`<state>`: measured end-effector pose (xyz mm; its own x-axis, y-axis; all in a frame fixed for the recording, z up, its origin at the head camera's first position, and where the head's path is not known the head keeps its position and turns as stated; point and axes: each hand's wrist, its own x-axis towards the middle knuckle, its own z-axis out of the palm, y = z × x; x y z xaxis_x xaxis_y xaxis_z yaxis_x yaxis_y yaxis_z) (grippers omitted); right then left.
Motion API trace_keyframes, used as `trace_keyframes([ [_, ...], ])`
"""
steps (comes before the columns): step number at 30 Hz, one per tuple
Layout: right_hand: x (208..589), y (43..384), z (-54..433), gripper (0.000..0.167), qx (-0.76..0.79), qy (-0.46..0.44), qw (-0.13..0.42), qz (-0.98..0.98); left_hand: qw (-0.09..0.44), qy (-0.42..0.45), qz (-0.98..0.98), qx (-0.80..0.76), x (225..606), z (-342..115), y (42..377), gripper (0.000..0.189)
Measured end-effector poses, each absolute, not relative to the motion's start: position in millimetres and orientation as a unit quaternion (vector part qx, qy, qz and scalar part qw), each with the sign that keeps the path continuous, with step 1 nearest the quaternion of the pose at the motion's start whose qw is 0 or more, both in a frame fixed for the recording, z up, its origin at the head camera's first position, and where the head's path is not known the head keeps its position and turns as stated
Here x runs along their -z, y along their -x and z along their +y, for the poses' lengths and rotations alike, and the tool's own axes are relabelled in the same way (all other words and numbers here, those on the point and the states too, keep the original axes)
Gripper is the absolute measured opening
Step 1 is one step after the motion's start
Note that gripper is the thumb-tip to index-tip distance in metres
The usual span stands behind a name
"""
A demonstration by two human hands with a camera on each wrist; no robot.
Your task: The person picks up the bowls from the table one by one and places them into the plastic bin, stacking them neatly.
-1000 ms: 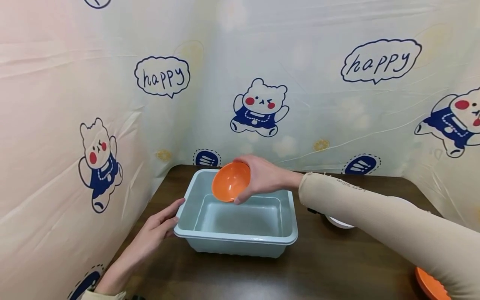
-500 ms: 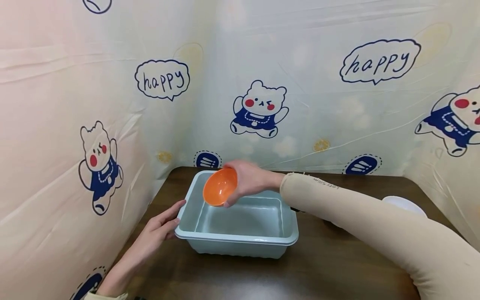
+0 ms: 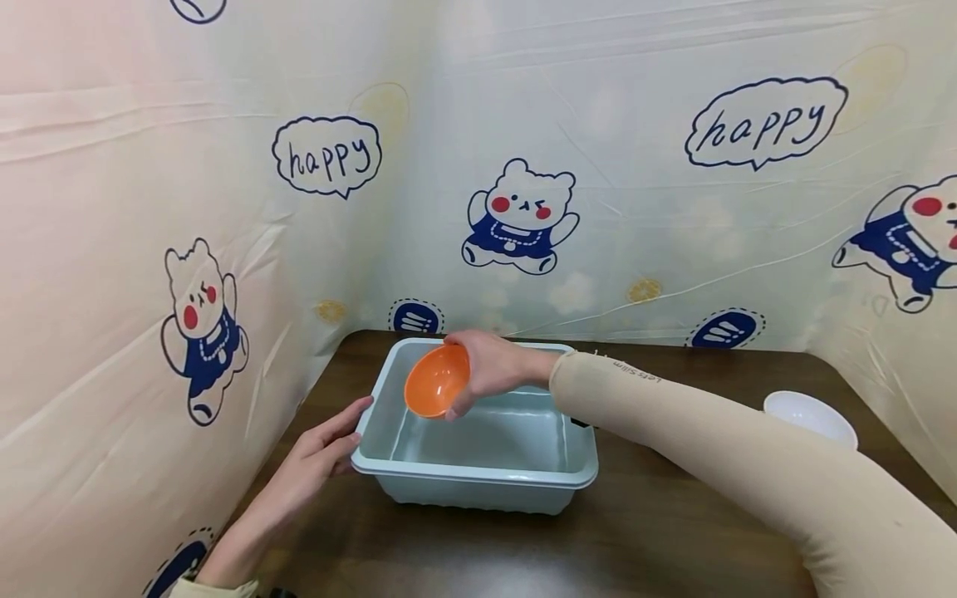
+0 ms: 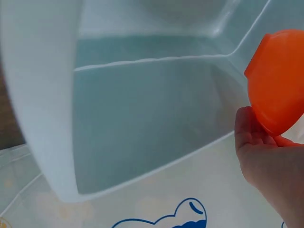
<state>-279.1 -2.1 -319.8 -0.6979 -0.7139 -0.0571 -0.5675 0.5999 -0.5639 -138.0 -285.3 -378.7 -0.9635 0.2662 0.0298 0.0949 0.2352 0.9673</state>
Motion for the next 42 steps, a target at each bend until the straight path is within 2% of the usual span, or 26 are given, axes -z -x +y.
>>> trace_keyframes([
  [22, 333, 286, -26, 0.111, 0.255, 0.343, 0.166, 0.889, 0.082, -0.119, 0.777, -0.612, 378, -287, 138, 0.056],
  [42, 352, 284, -33, 0.103, 0.245, 0.350, 0.180, 0.886, 0.075, -0.123, 0.777, -0.612, 378, -286, 138, 0.056],
])
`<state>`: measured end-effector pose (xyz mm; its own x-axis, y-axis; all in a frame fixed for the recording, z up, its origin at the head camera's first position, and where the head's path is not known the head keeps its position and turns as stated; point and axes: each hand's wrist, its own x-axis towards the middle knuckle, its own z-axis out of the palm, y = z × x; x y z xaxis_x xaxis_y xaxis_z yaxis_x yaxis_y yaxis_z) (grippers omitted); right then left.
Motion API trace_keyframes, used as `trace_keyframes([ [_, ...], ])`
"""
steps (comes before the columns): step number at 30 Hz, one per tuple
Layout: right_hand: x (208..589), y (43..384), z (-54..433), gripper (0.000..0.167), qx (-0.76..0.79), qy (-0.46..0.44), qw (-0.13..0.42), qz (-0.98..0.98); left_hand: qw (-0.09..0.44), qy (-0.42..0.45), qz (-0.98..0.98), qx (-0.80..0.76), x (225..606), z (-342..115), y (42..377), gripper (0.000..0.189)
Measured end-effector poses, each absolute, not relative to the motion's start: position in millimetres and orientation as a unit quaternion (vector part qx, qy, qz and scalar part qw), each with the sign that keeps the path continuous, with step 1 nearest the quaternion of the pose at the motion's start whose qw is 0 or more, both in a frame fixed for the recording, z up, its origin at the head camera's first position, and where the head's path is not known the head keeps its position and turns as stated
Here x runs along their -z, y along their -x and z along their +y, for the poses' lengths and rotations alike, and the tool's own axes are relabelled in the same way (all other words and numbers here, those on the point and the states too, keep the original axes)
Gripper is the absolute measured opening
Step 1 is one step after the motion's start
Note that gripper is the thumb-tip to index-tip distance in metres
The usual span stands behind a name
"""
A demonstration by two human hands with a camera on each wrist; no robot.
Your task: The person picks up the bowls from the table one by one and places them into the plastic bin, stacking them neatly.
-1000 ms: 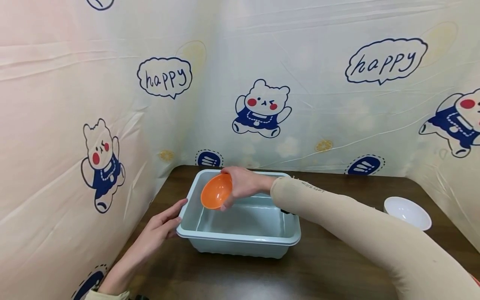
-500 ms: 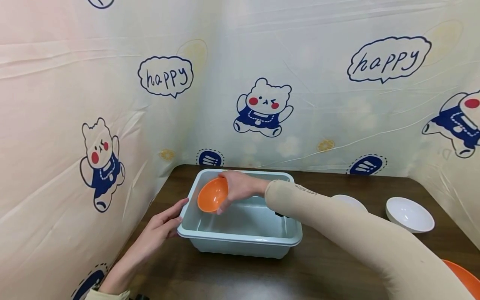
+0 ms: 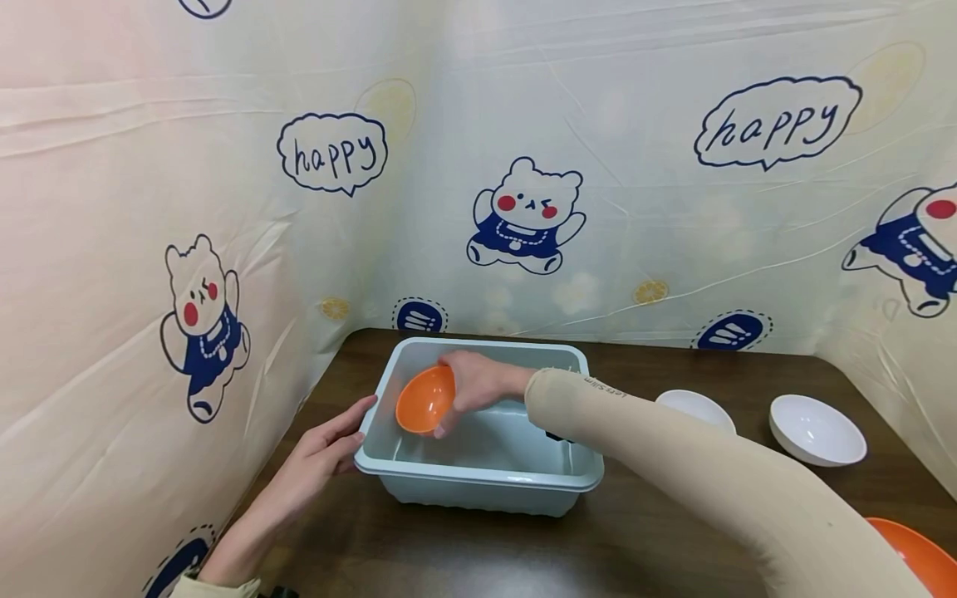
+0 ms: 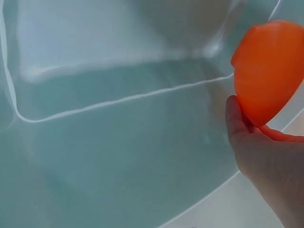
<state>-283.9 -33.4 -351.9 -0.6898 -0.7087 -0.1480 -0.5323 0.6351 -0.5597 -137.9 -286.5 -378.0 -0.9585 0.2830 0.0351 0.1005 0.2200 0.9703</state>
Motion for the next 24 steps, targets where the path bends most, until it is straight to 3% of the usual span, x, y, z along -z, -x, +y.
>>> trace_keyframes([
  [13, 371, 287, -38, 0.082, 0.242, 0.343, 0.184, 0.889, 0.076, -0.122, 0.777, -0.613, 379, -287, 138, 0.056],
  [24, 381, 281, -33, 0.089, 0.238, 0.322, 0.177, 0.899, 0.070, -0.127, 0.776, -0.613, 380, -287, 139, 0.055],
])
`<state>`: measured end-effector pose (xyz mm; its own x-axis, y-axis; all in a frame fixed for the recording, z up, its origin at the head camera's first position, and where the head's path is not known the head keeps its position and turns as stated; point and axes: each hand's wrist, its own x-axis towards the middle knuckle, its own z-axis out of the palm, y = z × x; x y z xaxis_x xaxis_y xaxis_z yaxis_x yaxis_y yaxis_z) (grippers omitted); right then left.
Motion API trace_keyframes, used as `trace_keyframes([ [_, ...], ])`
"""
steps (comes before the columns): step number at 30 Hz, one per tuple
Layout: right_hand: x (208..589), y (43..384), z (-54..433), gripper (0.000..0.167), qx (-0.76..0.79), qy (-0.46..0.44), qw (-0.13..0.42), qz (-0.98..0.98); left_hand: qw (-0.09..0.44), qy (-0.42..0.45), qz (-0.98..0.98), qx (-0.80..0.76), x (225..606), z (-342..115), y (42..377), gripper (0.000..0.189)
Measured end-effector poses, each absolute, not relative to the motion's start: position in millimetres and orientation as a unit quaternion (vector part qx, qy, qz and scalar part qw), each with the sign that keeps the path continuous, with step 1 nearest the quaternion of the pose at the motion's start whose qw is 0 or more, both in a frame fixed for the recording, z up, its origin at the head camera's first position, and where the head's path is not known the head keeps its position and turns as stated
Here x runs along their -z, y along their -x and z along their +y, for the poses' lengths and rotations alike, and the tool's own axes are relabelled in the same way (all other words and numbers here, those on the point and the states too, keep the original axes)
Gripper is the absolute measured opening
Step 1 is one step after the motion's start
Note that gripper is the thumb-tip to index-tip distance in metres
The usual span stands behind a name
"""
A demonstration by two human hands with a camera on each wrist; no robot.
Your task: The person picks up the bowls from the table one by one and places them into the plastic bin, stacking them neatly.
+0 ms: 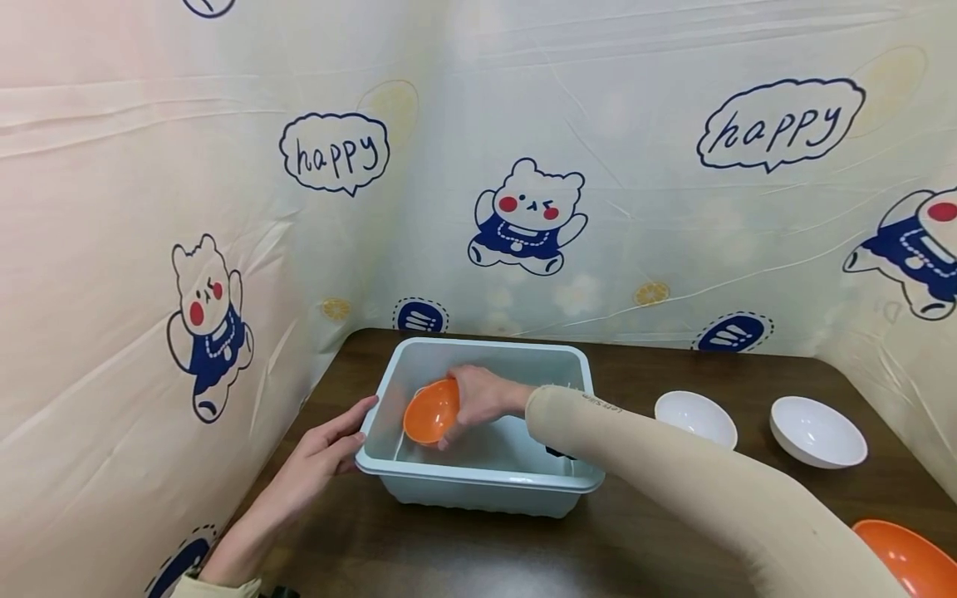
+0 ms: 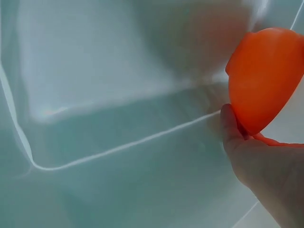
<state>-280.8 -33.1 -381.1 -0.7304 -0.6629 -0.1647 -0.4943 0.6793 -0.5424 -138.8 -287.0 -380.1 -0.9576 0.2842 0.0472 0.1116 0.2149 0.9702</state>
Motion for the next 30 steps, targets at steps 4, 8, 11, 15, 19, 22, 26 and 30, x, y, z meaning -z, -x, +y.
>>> trace_keyframes([
  [4, 385.0, 279.9, -33.1, 0.090, 0.238, 0.316, 0.179, 0.901, 0.072, -0.126, 0.778, -0.612, 379.6, -286.9, 139.0, 0.056],
  [8, 387.5, 279.1, -33.4, 0.090, 0.240, 0.309, 0.179, 0.903, 0.072, -0.121, 0.779, -0.611, 378.6, -286.7, 138.9, 0.056],
  [11, 388.4, 278.2, -33.5, 0.090, 0.245, 0.308, 0.178, 0.902, 0.074, -0.117, 0.780, -0.610, 377.7, -286.6, 138.6, 0.056],
  [15, 389.2, 277.6, -33.7, 0.090, 0.248, 0.303, 0.179, 0.903, 0.077, -0.113, 0.781, -0.610, 377.2, -286.6, 138.4, 0.056],
  [19, 390.5, 277.5, -34.2, 0.090, 0.247, 0.298, 0.177, 0.905, 0.079, -0.113, 0.781, -0.610, 377.4, -287.0, 138.3, 0.056],
  [22, 389.4, 277.5, -33.9, 0.088, 0.247, 0.298, 0.175, 0.905, 0.078, -0.115, 0.782, -0.607, 376.6, -287.4, 139.3, 0.056],
  [26, 389.0, 278.3, -34.7, 0.086, 0.244, 0.298, 0.179, 0.905, 0.080, -0.114, 0.784, -0.604, 375.5, -287.6, 139.6, 0.057],
  [30, 390.8, 277.2, -35.5, 0.086, 0.242, 0.293, 0.185, 0.906, 0.086, -0.109, 0.785, -0.604, 375.4, -287.4, 138.4, 0.057],
])
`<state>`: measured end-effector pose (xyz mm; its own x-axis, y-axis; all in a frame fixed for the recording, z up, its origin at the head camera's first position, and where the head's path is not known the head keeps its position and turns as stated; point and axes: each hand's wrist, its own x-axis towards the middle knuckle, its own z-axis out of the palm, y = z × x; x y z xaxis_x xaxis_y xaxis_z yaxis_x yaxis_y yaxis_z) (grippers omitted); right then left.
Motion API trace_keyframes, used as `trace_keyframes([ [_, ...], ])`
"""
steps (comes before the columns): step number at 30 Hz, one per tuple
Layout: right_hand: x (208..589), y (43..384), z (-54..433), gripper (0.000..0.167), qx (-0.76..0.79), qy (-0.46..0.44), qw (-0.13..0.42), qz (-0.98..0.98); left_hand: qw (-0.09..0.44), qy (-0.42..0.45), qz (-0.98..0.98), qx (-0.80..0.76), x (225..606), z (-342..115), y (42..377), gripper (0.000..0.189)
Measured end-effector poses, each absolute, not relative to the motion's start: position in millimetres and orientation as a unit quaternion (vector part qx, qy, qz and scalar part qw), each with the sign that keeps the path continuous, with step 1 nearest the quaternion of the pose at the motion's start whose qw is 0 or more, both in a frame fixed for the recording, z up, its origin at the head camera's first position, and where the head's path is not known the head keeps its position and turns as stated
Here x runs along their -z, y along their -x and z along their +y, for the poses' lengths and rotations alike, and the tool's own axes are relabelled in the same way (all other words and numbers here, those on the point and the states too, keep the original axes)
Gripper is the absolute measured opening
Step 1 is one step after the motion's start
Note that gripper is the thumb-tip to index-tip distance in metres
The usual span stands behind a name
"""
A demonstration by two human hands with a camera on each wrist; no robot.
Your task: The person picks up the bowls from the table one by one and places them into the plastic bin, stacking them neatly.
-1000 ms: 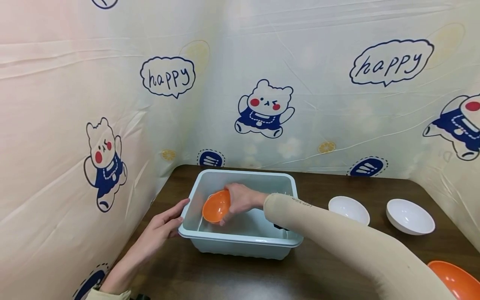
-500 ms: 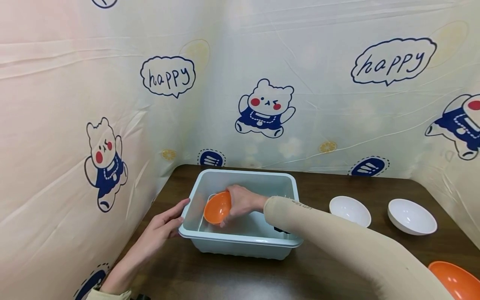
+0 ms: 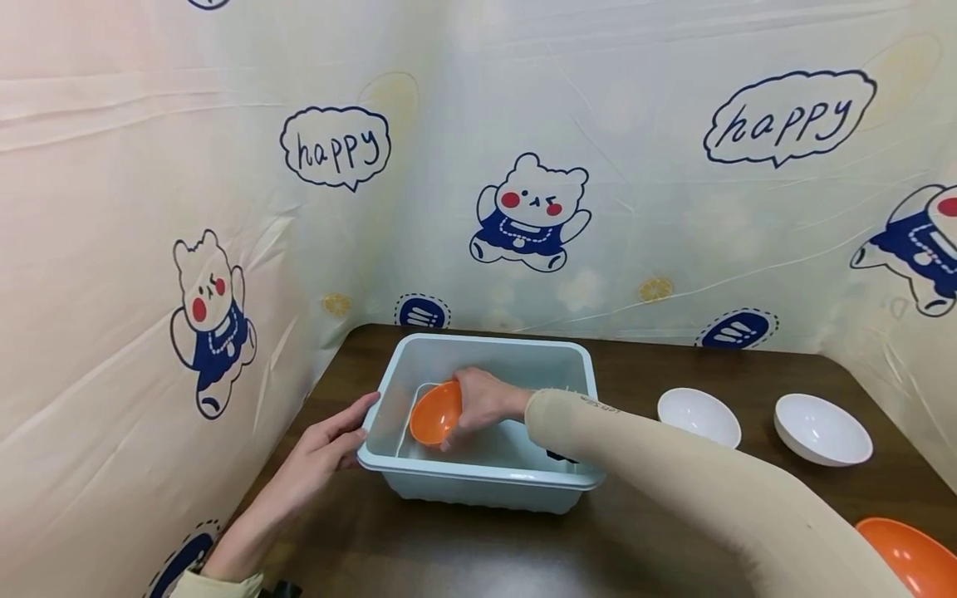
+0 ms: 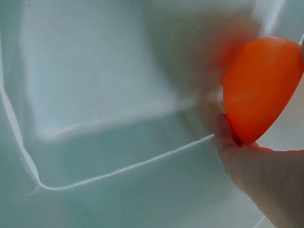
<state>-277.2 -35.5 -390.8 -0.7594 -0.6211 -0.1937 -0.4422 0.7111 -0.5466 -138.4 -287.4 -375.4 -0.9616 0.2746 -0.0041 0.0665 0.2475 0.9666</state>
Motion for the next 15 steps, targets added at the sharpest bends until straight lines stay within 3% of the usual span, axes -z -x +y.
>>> trace_keyframes([
  [15, 402, 283, -37, 0.085, 0.245, 0.268, 0.191, 0.912, 0.089, -0.106, 0.785, -0.604, 376, -287, 141, 0.056],
])
